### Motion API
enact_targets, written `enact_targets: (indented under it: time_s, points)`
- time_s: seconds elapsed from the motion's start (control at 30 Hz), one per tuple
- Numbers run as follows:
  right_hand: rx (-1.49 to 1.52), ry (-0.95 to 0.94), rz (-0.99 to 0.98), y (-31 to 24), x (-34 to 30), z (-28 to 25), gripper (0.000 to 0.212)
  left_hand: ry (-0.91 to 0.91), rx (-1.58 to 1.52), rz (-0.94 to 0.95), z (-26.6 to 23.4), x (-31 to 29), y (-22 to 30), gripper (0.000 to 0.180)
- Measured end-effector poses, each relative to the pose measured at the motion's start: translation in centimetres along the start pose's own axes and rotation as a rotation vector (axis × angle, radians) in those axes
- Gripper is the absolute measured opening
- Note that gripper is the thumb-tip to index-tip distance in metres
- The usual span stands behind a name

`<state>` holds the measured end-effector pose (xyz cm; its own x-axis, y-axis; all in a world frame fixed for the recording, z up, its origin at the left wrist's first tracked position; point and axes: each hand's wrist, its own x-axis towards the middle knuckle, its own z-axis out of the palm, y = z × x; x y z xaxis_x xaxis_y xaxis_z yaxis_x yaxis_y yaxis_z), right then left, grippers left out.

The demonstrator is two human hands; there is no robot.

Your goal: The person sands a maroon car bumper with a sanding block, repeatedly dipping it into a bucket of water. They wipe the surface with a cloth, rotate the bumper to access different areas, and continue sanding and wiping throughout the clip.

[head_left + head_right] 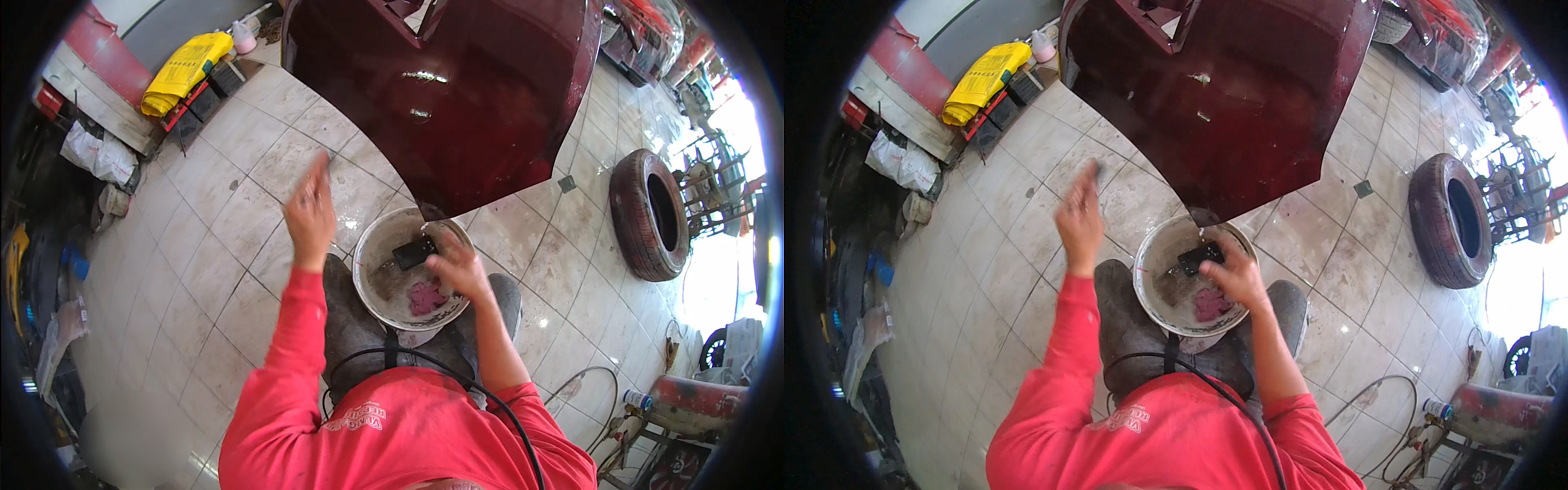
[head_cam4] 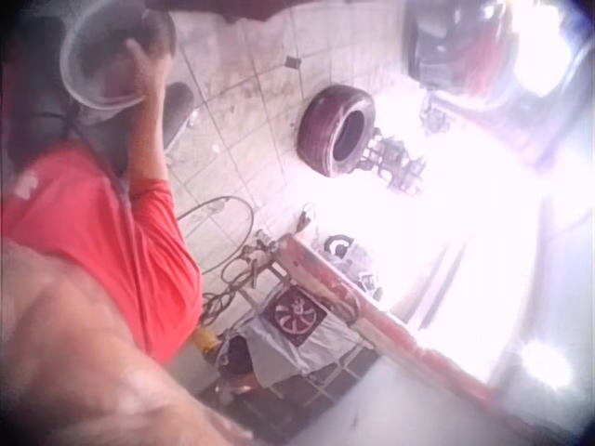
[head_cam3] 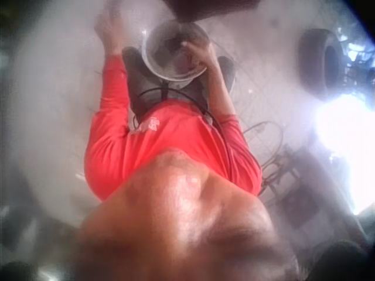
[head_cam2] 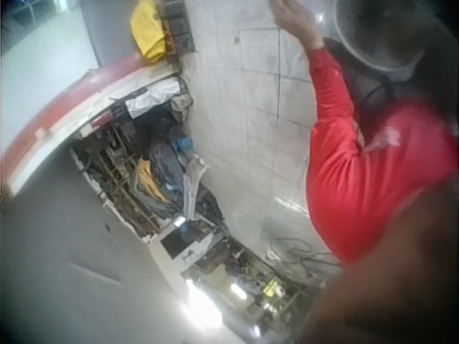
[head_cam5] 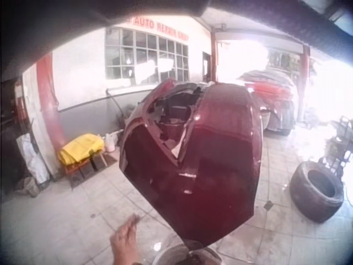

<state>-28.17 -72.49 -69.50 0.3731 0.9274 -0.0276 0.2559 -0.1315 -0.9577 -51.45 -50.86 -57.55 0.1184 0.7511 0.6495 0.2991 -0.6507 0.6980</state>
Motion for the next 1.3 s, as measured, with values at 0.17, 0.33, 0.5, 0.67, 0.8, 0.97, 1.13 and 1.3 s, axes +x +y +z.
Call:
enact_targets:
  time_s: [0.17,0.33,0.5,0.67,0.8,0.97,1.13,1.3]
  points:
    - [0.815,0.222,-0.096,-7.8,7.1,0.1,0.074,0.121,0.073,0.432,5.3,13.8,5.2,0.036]
    - [1.17,0.387,0.025,-11.1,8.0,2.0,0.065,-0.075,0.232,0.597,10.6,5.7,6.9,0.092]
    - [1.155,0.338,0.146,-11.8,8.5,1.3,0.067,0.01,0.24,0.535,9.5,20.4,3.0,0.068]
    - [1.143,0.377,0.114,-10.1,9.7,0.4,0.072,-0.009,0.213,0.556,13.3,8.8,6.4,0.091]
    - [1.211,0.295,0.081,-6.2,9.3,-1.4,0.068,-0.386,0.353,0.651,13.0,1.0,3.8,0.103]
    - [1.194,0.316,-0.006,-6.9,10.6,-1.4,0.059,-0.257,0.288,0.596,14.5,3.9,5.2,0.096]
    - [1.185,0.357,0.007,-6.1,10.4,0.1,0.072,-0.256,0.322,0.651,14.5,3.0,3.5,0.095]
    - [1.036,0.294,0.045,-5.3,11.3,0.1,0.1,-0.225,0.363,0.747,13.9,10.2,3.6,0.087]
